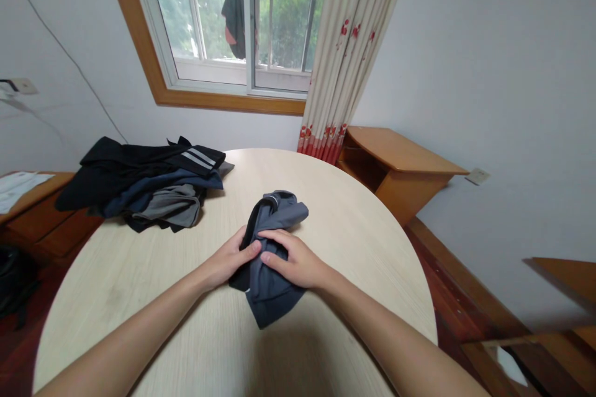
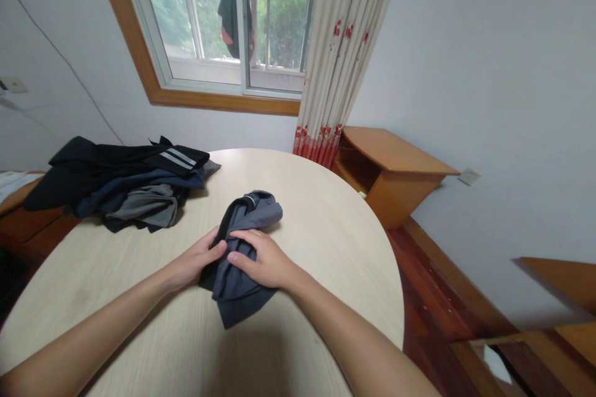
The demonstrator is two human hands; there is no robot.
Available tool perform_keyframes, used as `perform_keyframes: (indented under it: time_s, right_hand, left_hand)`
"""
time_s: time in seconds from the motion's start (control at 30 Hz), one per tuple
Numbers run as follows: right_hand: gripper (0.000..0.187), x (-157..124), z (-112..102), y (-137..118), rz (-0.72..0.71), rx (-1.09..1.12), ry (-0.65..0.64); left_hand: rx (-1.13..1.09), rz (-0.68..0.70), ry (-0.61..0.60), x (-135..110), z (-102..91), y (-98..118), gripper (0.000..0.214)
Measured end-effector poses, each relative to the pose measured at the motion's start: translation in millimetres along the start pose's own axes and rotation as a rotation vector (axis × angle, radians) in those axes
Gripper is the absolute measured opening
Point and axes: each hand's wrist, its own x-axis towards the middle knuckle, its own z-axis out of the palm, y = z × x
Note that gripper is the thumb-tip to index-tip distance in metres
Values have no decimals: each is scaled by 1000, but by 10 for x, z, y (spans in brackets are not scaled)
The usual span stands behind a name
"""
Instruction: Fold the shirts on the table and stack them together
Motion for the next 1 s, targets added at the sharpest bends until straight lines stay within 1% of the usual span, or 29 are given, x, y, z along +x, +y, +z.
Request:
perform_keyframes:
  time_s: [0.03, 0.1, 0.23, 0.3, 0.33, 0.37, 0.47, 0.5, 0.53, 0.6, 0.67, 0.73, 0.77, 0.83, 0.87, 0.93, 0.97, 1.0]
  right_hand:
    - [45, -7, 15, -20, -29, -50, -38]
    - [56, -16, 38, -37, -44, -152, -63]
    - [83, -22, 117, -5, 22, -283, 18]
    - [86, -13, 164, 17, 42, -303, 67]
    - [81, -6, 179, 22, 48, -309, 89]
    - [72, 3, 185, 21, 57, -314, 112]
    - [30, 31, 117, -9, 80, -316, 200]
    - [19, 39, 56, -17, 82, -299, 232]
    - [20, 45, -28, -17, 82, -266, 276]
    - [41, 48, -263, 27, 83, -165, 427]
    - [65, 35, -568, 148, 120, -61, 695]
    - [74, 5, -886, 337, 192, -56, 928]
    - [75, -13, -1028, 446, 250, -72, 982]
    - [74, -51, -1239, 656, 376, -66, 982]
    - [73, -68, -1300, 744, 396, -56, 988]
    - [67, -92, -1335, 855, 403, -91, 945]
    - [63, -98, -1317, 874, 384, -132, 896]
    - [58, -101, -1281, 867, 353, -181, 817]
  left_hand:
    - [50, 45, 6, 2, 12, 1, 68]
    - [121, 83, 26, 20, 17, -5, 64]
    - [160, 82, 53, 58, -7, -40, 63]
    - [165, 84, 63, 64, -9, -51, 60]
    - [163, 85, 69, 65, -4, -50, 59]
    - [156, 81, 75, 65, 4, -43, 58]
    - [103, 37, 103, 61, 22, 17, 60]
    - [77, 22, 123, 59, 14, 51, 61]
    - [52, 13, 157, 57, -5, 89, 63]
    - [4, 21, 277, 53, -85, 173, 67]
    - [-19, 69, 448, 53, -212, 247, 69]
    - [-12, 140, 605, 61, -358, 287, 66]
    - [1, 174, 664, 69, -426, 289, 63]
    - [46, 228, 732, 91, -531, 260, 58]
    - [88, 249, 750, 100, -563, 234, 56]
    - [244, 295, 758, 108, -577, 178, 54]
    - [359, 322, 741, 103, -562, 154, 52]
    - [490, 356, 712, 93, -535, 136, 48]
